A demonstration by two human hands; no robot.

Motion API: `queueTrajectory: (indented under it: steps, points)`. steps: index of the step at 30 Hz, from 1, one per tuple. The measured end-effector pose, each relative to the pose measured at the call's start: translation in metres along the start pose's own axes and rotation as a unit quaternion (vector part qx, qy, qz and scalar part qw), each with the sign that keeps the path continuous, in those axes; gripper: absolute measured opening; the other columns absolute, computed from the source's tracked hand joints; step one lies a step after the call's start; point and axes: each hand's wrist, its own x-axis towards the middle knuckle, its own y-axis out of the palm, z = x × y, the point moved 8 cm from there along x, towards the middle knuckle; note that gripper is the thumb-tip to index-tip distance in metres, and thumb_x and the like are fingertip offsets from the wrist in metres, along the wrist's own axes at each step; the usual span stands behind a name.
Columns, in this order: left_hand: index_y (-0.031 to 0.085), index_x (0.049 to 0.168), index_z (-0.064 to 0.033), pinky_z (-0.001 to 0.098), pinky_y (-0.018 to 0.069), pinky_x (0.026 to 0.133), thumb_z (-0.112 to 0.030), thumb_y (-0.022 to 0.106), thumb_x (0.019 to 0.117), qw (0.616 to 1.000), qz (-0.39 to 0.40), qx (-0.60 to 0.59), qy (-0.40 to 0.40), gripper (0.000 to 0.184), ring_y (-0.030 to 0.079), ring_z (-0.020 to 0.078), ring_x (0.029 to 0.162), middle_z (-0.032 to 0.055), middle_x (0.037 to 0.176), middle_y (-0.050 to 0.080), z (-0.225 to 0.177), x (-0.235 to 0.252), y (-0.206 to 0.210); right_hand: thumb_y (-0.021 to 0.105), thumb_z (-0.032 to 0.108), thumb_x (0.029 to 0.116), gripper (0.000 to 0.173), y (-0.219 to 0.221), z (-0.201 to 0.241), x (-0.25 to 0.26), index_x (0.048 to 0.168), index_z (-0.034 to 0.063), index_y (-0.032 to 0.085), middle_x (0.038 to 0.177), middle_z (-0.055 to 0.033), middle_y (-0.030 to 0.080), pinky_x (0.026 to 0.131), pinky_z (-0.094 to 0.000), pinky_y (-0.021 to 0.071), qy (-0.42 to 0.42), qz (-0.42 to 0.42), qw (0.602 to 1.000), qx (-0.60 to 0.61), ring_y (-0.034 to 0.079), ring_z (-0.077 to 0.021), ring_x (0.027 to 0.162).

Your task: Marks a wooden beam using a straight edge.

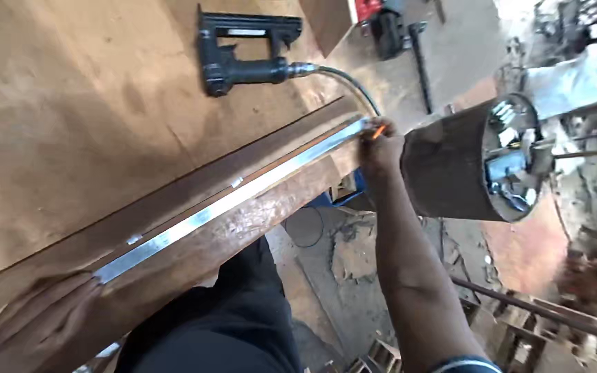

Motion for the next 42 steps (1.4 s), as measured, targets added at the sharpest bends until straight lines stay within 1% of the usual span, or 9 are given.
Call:
queueTrajectory:
  steps: [10, 12, 15, 17, 19, 20, 22, 24, 42]
  points:
    - [0.079, 0.095, 0.0028, 0.0310, 0.0516, 0.099, -0.004, 0.068, 0.0954, 0.999, 0.034, 0.017, -0.006, 0.013, 0.071, 0.0244, 0.104, 0.0183, 0.101, 0.075, -0.031, 0.029, -0.002, 0.075, 0.002, 0.0881, 0.026, -0.001, -0.003, 0.001, 0.113, 0.0004, 0.068, 0.093, -0.0082, 0.071, 0.075, -0.0368, 0.0606, 0.014, -0.021, 0.999, 0.027, 0.068, -0.0165, 0.079]
    - [0.080, 0.095, -0.0013, 0.0285, 0.0522, 0.098, -0.006, 0.070, 0.0951, 0.999, 0.027, 0.030, -0.019, 0.011, 0.071, 0.0206, 0.104, 0.0131, 0.102, 0.076, -0.026, 0.025, 0.001, 0.075, 0.001, 0.0880, 0.026, 0.000, -0.002, 0.001, 0.113, 0.0001, 0.068, 0.093, -0.0081, 0.071, 0.075, -0.0358, 0.0607, 0.014, -0.023, 0.999, 0.032, 0.068, -0.0158, 0.079]
    - [0.082, 0.099, -0.0162, 0.0265, 0.0503, 0.095, -0.016, 0.070, 0.0964, 1.000, 0.001, 0.029, -0.007, 0.013, 0.069, 0.0102, 0.106, -0.0021, 0.108, 0.076, 0.010, 0.003, 0.010, 0.074, -0.001, 0.0884, 0.024, 0.000, 0.000, 0.000, 0.112, -0.0002, 0.068, 0.094, -0.0086, 0.071, 0.074, -0.0349, 0.0606, 0.015, -0.024, 0.999, 0.036, 0.068, -0.0158, 0.079]
    - [0.082, 0.099, -0.0135, 0.0291, 0.0518, 0.098, -0.015, 0.072, 0.0968, 1.000, 0.006, 0.009, -0.018, 0.011, 0.069, 0.0141, 0.108, 0.0014, 0.110, 0.077, -0.001, 0.010, 0.005, 0.073, 0.000, 0.0890, 0.024, 0.001, 0.001, 0.000, 0.112, 0.0004, 0.068, 0.094, -0.0084, 0.071, 0.075, -0.0341, 0.0601, 0.017, -0.025, 0.999, 0.031, 0.068, -0.0154, 0.080]
    - [0.081, 0.102, -0.0208, 0.0297, 0.0527, 0.097, -0.020, 0.070, 0.0989, 0.999, 0.006, 0.030, -0.025, 0.011, 0.070, 0.0116, 0.110, -0.0051, 0.116, 0.076, -0.007, 0.013, 0.002, 0.074, 0.000, 0.0888, 0.023, 0.001, 0.002, 0.000, 0.111, 0.0005, 0.069, 0.094, -0.0083, 0.072, 0.075, -0.0338, 0.0601, 0.015, -0.027, 0.999, 0.028, 0.068, -0.0153, 0.081]
    - [0.081, 0.101, -0.0201, 0.0292, 0.0532, 0.096, -0.019, 0.071, 0.0986, 0.999, 0.002, 0.031, -0.021, 0.011, 0.070, 0.0117, 0.109, -0.0046, 0.115, 0.076, -0.011, 0.016, 0.001, 0.074, 0.000, 0.0885, 0.022, 0.001, 0.001, 0.000, 0.110, 0.0006, 0.069, 0.093, -0.0081, 0.071, 0.074, -0.0339, 0.0602, 0.013, -0.027, 0.999, 0.030, 0.068, -0.0153, 0.080]
    - [0.081, 0.099, -0.0088, 0.0282, 0.0515, 0.097, -0.012, 0.072, 0.0961, 1.000, 0.010, 0.013, -0.020, 0.010, 0.070, 0.0158, 0.106, 0.0058, 0.108, 0.077, -0.016, 0.019, 0.000, 0.075, 0.000, 0.0881, 0.022, 0.000, 0.000, 0.000, 0.109, 0.0013, 0.069, 0.091, -0.0076, 0.071, 0.073, -0.0340, 0.0599, 0.017, -0.029, 0.999, 0.034, 0.068, -0.0152, 0.078]
    - [0.080, 0.098, -0.0036, 0.0268, 0.0504, 0.098, -0.010, 0.072, 0.0952, 1.000, 0.017, 0.012, -0.018, 0.010, 0.069, 0.0170, 0.106, 0.0108, 0.105, 0.077, -0.018, 0.020, 0.000, 0.075, 0.000, 0.0880, 0.022, 0.000, -0.002, 0.000, 0.109, 0.0014, 0.070, 0.091, -0.0079, 0.071, 0.073, -0.0339, 0.0598, 0.022, -0.032, 0.998, 0.041, 0.067, -0.0153, 0.077]
    - [0.079, 0.100, -0.0037, 0.0313, 0.0505, 0.099, -0.015, 0.070, 0.0977, 1.000, 0.019, 0.010, 0.007, 0.015, 0.069, 0.0204, 0.107, 0.0122, 0.107, 0.076, -0.008, 0.013, 0.002, 0.076, 0.000, 0.0876, 0.024, 0.000, -0.004, 0.000, 0.110, 0.0007, 0.069, 0.095, -0.0086, 0.072, 0.075, -0.0347, 0.0610, 0.023, -0.040, 0.998, 0.039, 0.069, -0.0161, 0.082]
